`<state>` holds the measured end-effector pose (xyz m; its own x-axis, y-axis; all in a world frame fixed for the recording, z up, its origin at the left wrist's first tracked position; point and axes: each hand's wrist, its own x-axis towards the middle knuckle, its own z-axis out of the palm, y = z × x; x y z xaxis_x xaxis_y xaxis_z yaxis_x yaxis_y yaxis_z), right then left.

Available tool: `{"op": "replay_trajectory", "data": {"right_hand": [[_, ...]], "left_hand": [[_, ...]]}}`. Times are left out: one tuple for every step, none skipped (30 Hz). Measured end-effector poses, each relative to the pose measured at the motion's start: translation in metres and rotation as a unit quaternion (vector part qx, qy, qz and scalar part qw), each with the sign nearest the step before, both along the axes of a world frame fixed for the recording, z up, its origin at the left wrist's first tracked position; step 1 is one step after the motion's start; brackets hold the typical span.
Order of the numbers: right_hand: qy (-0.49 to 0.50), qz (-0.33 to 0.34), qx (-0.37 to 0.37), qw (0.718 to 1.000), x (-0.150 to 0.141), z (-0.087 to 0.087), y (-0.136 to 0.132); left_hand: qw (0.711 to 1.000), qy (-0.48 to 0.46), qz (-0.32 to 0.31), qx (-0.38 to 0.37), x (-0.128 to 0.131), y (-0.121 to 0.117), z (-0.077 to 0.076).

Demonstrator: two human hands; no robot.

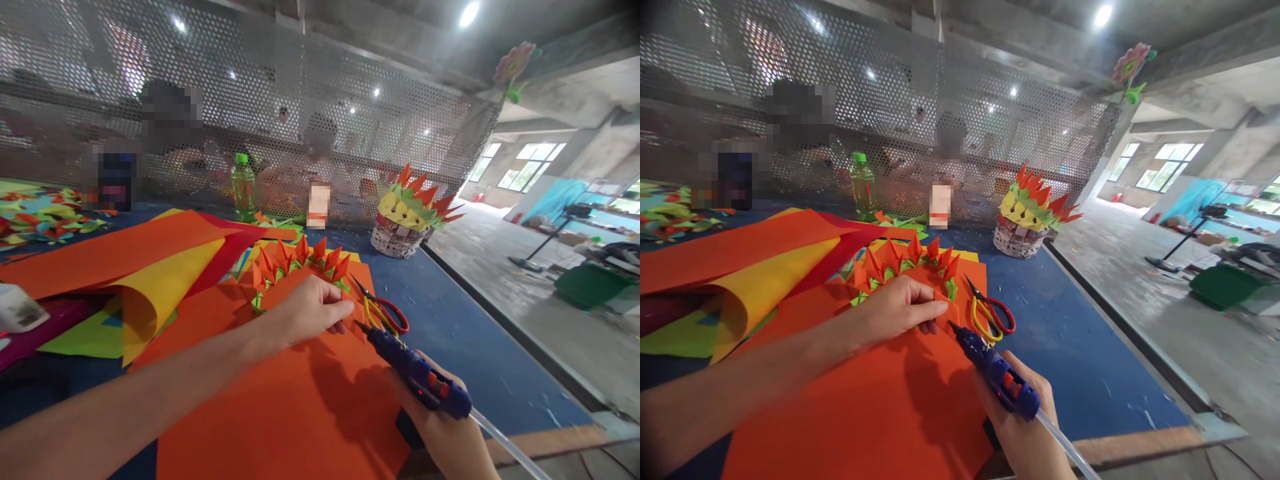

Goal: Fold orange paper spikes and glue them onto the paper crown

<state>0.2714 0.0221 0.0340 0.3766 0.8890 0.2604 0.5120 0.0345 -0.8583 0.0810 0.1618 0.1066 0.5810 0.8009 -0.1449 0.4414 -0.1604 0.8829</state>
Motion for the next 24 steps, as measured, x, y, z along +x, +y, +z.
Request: {"op": "replay_trajectory", "data": {"right_hand": [[-0.001,-0.001,0.001,1.0,0.0,0.0,0.0],[-0.001,-0.001,0.001,1.0,-0.001,0.0,0.0],[-0.002,0.0,0.001,1.0,-0.001,0.0,-0.001],[-0.002,0.003,0.002,1.0,-0.001,0.0,-0.001],[-0.004,0.007,0.002,1.0,0.0,0.0,-0.001],[-0.006,0.012,0.003,1.0,0.0,0.0,-0.001],[-0.01,0.017,0.004,1.0,0.001,0.0,-0.001],[-0.014,0.02,0.004,1.0,0.002,0.0,0.0],[-0.019,0.021,0.005,1.0,0.002,0.0,0.0],[-0.023,0.021,0.005,1.0,0.003,0.0,0.0],[-0.028,0.019,0.006,0.999,0.003,0.0,0.0],[-0.032,0.017,0.007,0.999,0.003,0.0,0.0],[-0.037,0.015,0.009,0.999,0.003,0.001,0.0],[-0.043,0.014,0.012,0.999,0.004,0.003,0.0],[-0.049,0.015,0.014,0.999,0.004,0.005,0.0],[-0.056,0.016,0.016,0.998,0.005,0.007,0.001],[-0.062,0.017,0.019,0.998,0.006,0.009,0.001],[-0.068,0.02,0.021,0.997,0.007,0.011,0.002],[-0.073,0.022,0.024,0.997,0.008,0.013,0.002],[-0.077,0.023,0.027,0.996,0.008,0.014,0.003],[-0.081,0.023,0.031,0.996,0.008,0.014,0.003],[-0.084,0.021,0.035,0.996,0.007,0.014,0.003],[-0.087,0.017,0.038,0.995,0.006,0.013,0.002],[-0.09,0.013,0.041,0.995,0.005,0.012,0.002]], "left_hand": [[1.0,-0.004,0.0,0.001,0.0,0.0,0.0],[1.0,-0.009,0.0,0.001,0.0,0.0,0.0],[1.0,-0.013,0.0,0.002,0.0,0.0,0.0],[1.0,-0.017,0.002,0.004,0.0,0.0,-0.001],[1.0,-0.021,0.003,0.004,0.0,0.0,-0.001],[1.0,-0.024,0.004,0.005,0.0,0.0,-0.001],[1.0,-0.026,0.004,0.005,0.0,0.0,-0.002],[1.0,-0.027,0.003,0.004,0.0,0.0,-0.002],[1.0,-0.028,0.003,0.003,0.0,0.0,-0.002],[1.0,-0.03,0.004,0.003,0.0,0.0,-0.002],[1.0,-0.031,0.005,0.002,-0.001,-0.001,-0.001],[0.999,-0.032,0.008,0.001,-0.001,-0.001,-0.001],[0.999,-0.034,0.009,-0.001,-0.001,-0.001,-0.001],[0.999,-0.035,0.01,-0.003,-0.001,-0.001,-0.001],[0.999,-0.038,0.011,-0.004,-0.001,-0.001,-0.001],[0.999,-0.04,0.012,-0.004,-0.001,-0.001,-0.001],[0.999,-0.043,0.012,-0.003,-0.001,-0.001,-0.001],[0.999,-0.045,0.012,-0.001,-0.001,0.0,-0.002],[0.999,-0.047,0.011,0.0,-0.001,0.0,-0.002],[0.999,-0.047,0.01,0.001,-0.001,0.0,-0.003],[0.999,-0.047,0.009,0.0,-0.002,0.0,-0.003],[0.999,-0.046,0.008,-0.001,-0.002,0.0,-0.003],[0.999,-0.045,0.007,-0.003,-0.002,0.0,-0.003],[0.999,-0.044,0.007,-0.004,-0.002,0.0,-0.002]]}}
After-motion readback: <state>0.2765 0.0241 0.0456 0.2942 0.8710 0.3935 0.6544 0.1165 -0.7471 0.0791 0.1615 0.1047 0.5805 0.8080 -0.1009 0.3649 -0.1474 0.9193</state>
